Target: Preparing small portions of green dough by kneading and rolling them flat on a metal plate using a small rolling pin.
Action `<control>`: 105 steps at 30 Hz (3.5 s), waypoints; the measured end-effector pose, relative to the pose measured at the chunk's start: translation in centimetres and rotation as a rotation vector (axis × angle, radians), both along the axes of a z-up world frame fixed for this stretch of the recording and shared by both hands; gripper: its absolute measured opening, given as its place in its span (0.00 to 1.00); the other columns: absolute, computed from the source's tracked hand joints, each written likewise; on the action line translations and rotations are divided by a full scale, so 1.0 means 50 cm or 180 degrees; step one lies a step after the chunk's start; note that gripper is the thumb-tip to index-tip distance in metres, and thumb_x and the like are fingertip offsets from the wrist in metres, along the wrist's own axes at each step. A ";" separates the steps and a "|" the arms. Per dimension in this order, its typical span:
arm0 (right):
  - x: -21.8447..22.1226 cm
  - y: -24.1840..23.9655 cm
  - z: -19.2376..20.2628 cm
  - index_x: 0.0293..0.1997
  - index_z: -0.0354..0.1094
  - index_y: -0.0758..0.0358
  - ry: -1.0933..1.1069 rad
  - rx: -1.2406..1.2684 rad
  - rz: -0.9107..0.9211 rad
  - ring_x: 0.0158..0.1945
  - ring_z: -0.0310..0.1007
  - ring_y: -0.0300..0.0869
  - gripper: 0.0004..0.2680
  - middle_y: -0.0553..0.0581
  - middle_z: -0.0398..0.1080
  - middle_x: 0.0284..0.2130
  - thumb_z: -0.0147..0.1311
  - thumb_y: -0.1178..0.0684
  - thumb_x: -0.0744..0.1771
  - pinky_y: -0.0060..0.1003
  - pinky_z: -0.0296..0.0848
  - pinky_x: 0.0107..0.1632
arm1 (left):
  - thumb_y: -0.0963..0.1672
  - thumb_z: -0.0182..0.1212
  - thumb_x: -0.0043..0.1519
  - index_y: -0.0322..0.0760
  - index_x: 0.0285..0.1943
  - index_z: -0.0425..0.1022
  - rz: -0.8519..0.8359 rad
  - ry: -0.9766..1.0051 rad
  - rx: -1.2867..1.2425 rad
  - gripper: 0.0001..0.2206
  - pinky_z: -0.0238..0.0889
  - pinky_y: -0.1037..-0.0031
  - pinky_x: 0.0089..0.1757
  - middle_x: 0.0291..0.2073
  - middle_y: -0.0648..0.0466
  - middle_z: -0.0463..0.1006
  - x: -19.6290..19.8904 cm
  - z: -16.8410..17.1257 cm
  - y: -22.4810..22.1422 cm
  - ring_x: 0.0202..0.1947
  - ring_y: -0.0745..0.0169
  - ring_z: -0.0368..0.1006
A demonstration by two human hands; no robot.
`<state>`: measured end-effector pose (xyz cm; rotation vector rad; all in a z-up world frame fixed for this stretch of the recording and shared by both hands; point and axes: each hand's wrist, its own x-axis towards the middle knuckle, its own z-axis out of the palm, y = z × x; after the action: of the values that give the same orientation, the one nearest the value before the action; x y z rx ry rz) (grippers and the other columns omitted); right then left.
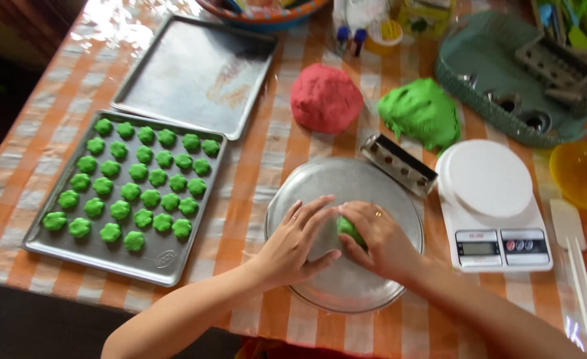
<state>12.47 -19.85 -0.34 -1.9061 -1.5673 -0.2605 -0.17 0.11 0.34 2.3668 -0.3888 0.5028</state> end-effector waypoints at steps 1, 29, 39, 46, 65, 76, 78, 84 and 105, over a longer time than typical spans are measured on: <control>-0.005 0.001 0.022 0.58 0.67 0.71 -0.0052 0.0028 0.0041 0.57 0.74 0.57 0.18 0.65 0.72 0.49 0.53 0.46 0.68 0.50 0.71 0.58 | 0.53 0.60 0.63 0.34 0.76 0.56 0.0041 -0.0052 0.0028 0.35 0.50 0.42 0.62 0.70 0.37 0.61 -0.003 0.010 0.002 0.70 0.35 0.59; -0.002 -0.031 0.027 0.39 0.62 0.59 0.0788 0.1463 0.0019 0.36 0.67 0.41 0.03 0.56 0.67 0.33 0.44 0.61 0.67 0.33 0.65 0.44 | 0.47 0.59 0.68 0.34 0.48 0.69 -0.0494 -0.0613 0.0866 0.11 0.67 0.62 0.40 0.45 0.43 0.72 0.075 0.004 -0.063 0.42 0.44 0.70; 0.051 -0.030 -0.033 0.42 0.68 0.63 0.3468 0.1605 -0.0762 0.42 0.68 0.40 0.06 0.56 0.69 0.38 0.43 0.61 0.71 0.29 0.67 0.48 | 0.54 0.61 0.67 0.58 0.67 0.73 -0.0779 -0.0795 0.1726 0.19 0.64 0.53 0.63 0.75 0.57 0.61 0.080 0.002 -0.037 0.73 0.52 0.64; 0.060 -0.025 -0.059 0.43 0.70 0.73 0.3087 0.1633 -0.0663 0.40 0.67 0.40 0.06 0.64 0.70 0.35 0.44 0.66 0.70 0.37 0.71 0.51 | 0.50 0.63 0.65 0.44 0.28 0.73 -0.0565 -0.1415 0.1200 0.14 0.69 0.70 0.36 0.29 0.59 0.68 0.101 0.000 -0.068 0.36 0.57 0.73; 0.062 -0.013 -0.056 0.41 0.71 0.73 0.3208 0.1690 -0.0483 0.39 0.68 0.39 0.05 0.63 0.72 0.33 0.47 0.64 0.70 0.35 0.72 0.48 | 0.55 0.53 0.62 0.28 0.48 0.79 0.1045 -0.0998 0.2087 0.25 0.60 0.43 0.61 0.45 0.36 0.81 0.123 0.008 -0.029 0.54 0.40 0.78; 0.062 -0.009 -0.056 0.40 0.71 0.73 0.3167 0.1678 -0.0305 0.37 0.70 0.38 0.05 0.63 0.73 0.32 0.48 0.64 0.69 0.31 0.72 0.45 | 0.43 0.61 0.60 0.40 0.29 0.74 -0.0365 -0.1348 0.0613 0.06 0.69 0.75 0.33 0.23 0.55 0.70 0.113 0.035 -0.023 0.28 0.57 0.71; 0.059 -0.010 -0.053 0.40 0.71 0.74 0.3306 0.1673 -0.0203 0.36 0.70 0.39 0.05 0.63 0.73 0.31 0.48 0.65 0.69 0.32 0.72 0.45 | 0.44 0.59 0.57 0.44 0.25 0.73 -0.0230 -0.0951 -0.0292 0.07 0.67 0.80 0.30 0.19 0.61 0.69 0.094 0.043 -0.041 0.22 0.64 0.69; 0.051 -0.007 -0.029 0.40 0.73 0.73 0.3235 0.1574 -0.0300 0.37 0.71 0.38 0.05 0.62 0.74 0.31 0.50 0.63 0.69 0.32 0.71 0.45 | 0.43 0.55 0.51 0.45 0.37 0.71 -0.0656 0.1004 -0.0236 0.06 0.66 0.53 0.49 0.39 0.54 0.72 0.078 0.116 -0.030 0.51 0.43 0.72; 0.050 -0.014 -0.034 0.42 0.73 0.70 0.3259 0.1362 -0.0328 0.40 0.71 0.38 0.05 0.60 0.74 0.32 0.51 0.62 0.69 0.33 0.72 0.47 | 0.37 0.58 0.63 0.36 0.36 0.75 -0.0940 0.0142 -0.0505 0.04 0.69 0.71 0.28 0.21 0.55 0.78 0.094 0.031 -0.044 0.25 0.55 0.77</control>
<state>14.96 -20.56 -2.06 -1.3955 -0.6527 0.2920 4.52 -2.07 1.89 2.1172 -0.6416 0.3287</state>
